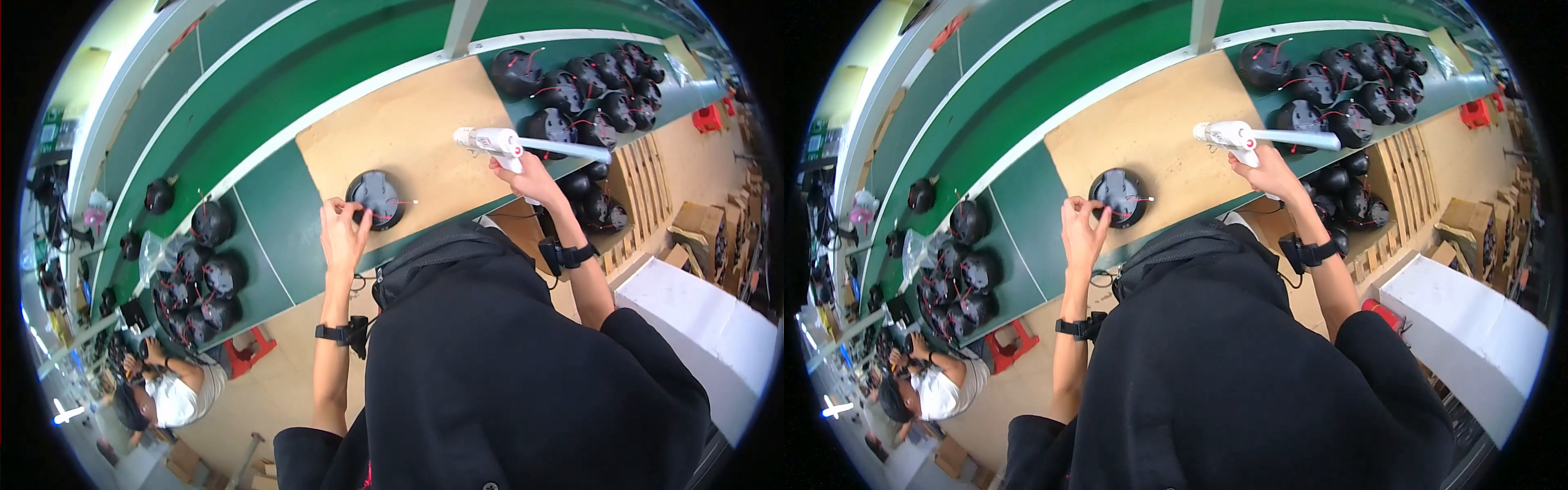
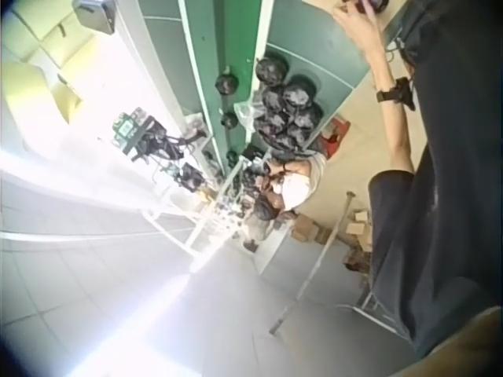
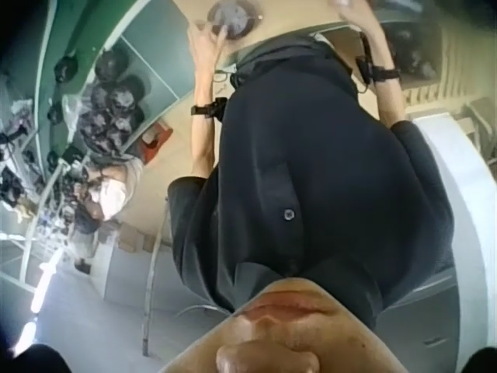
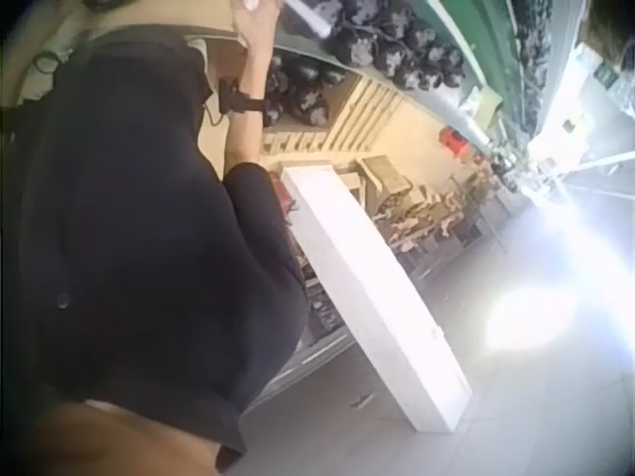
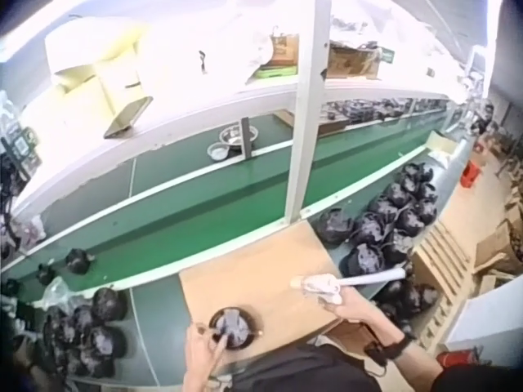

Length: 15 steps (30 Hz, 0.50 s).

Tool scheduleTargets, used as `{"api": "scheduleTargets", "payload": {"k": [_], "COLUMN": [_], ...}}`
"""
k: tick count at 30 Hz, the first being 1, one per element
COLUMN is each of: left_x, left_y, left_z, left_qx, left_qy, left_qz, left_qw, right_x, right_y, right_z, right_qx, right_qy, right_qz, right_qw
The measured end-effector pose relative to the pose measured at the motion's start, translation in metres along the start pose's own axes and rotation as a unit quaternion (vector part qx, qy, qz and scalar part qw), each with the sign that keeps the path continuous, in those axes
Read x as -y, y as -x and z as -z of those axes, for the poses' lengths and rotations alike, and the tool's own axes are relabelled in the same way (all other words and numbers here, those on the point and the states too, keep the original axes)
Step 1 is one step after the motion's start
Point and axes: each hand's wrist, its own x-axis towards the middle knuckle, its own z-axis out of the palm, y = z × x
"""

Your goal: Applying hot glue to internal components and assembling black plastic housing units on a production line.

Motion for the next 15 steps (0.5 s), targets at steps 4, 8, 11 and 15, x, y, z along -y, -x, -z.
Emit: {"api": "scheduleTargets", "payload": {"k": [4, 8, 11, 15], "left_x": [-0.007, -0.02, -0.008, -0.004], "left_y": [-0.005, -0.016, -0.017, -0.015], "left_z": [0.006, -0.006, -0.016, -0.012], "left_qx": [0.08, 0.129, 0.125, 0.106], "left_qy": [-0.033, -0.122, -0.11, 0.006], "left_qz": [0.115, 0.165, 0.176, 0.213], "left_qw": [0.99, 0.97, 0.97, 0.971], "right_x": [0.004, 0.022, 0.023, 0.032], "right_y": [0.008, 0.007, -0.007, -0.019], "right_z": [-0.016, -0.035, -0.046, -0.055], "right_qx": [0.059, 0.154, 0.206, 0.278], "right_qy": [-0.019, -0.138, -0.117, -0.074], "right_qz": [0.03, 0.069, 0.103, 0.089], "right_qw": [0.998, 0.976, 0.966, 0.954]}}
